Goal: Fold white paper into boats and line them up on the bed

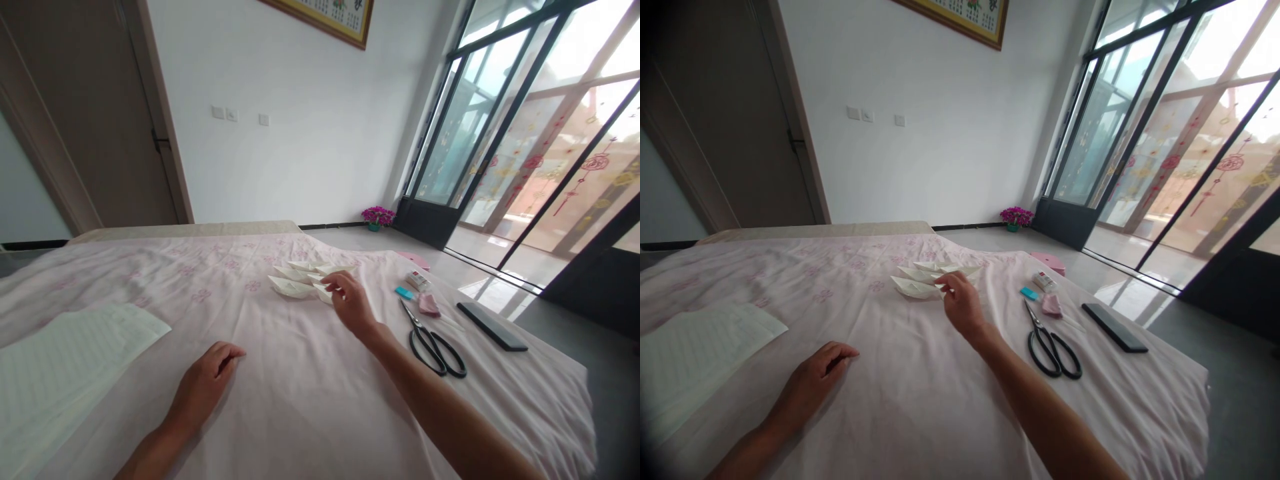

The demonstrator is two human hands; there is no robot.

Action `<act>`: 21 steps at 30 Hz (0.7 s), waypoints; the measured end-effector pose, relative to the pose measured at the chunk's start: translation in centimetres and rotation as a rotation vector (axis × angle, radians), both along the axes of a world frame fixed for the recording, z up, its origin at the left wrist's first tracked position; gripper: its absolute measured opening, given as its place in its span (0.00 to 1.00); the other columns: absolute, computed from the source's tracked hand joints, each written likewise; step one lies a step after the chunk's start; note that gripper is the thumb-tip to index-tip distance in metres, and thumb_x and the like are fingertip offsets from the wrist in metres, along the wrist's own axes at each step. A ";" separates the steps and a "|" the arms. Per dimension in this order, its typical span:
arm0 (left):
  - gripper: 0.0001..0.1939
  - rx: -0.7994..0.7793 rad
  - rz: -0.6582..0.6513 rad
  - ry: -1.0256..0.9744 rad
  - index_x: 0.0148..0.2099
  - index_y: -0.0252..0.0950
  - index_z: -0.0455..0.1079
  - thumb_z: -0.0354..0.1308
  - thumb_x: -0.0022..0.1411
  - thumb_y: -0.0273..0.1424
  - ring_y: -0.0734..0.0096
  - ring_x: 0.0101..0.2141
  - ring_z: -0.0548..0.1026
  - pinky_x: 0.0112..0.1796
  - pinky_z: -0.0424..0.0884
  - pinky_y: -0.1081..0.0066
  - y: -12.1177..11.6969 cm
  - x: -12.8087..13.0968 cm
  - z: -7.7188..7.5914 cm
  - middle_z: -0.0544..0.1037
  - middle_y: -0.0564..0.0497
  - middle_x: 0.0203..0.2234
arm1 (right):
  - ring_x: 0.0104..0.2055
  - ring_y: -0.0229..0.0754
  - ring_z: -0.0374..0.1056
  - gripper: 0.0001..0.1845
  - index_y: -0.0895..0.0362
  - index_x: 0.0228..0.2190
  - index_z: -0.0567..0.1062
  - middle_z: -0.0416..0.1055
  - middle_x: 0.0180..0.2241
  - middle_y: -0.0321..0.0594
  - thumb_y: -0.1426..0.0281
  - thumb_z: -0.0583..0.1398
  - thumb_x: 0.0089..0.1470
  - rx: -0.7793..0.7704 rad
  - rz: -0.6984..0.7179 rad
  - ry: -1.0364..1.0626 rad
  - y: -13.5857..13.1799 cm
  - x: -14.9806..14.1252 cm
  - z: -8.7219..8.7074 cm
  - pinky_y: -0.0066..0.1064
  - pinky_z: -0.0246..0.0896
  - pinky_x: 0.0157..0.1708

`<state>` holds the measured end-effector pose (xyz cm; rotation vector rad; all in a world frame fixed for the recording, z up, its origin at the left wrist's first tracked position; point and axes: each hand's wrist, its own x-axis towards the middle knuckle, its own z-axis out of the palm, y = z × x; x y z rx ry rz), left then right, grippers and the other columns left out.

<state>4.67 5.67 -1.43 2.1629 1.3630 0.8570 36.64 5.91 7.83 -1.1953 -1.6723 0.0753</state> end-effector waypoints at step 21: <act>0.13 0.029 0.199 0.036 0.38 0.46 0.76 0.53 0.60 0.43 0.67 0.41 0.79 0.44 0.74 0.74 -3.9 -14.6 -1.4 0.81 0.58 0.39 | 0.39 0.39 0.68 0.14 0.55 0.33 0.76 0.72 0.37 0.39 0.82 0.55 0.53 -0.268 -0.007 -0.281 -6.6 -1.0 -7.9 0.28 0.61 0.42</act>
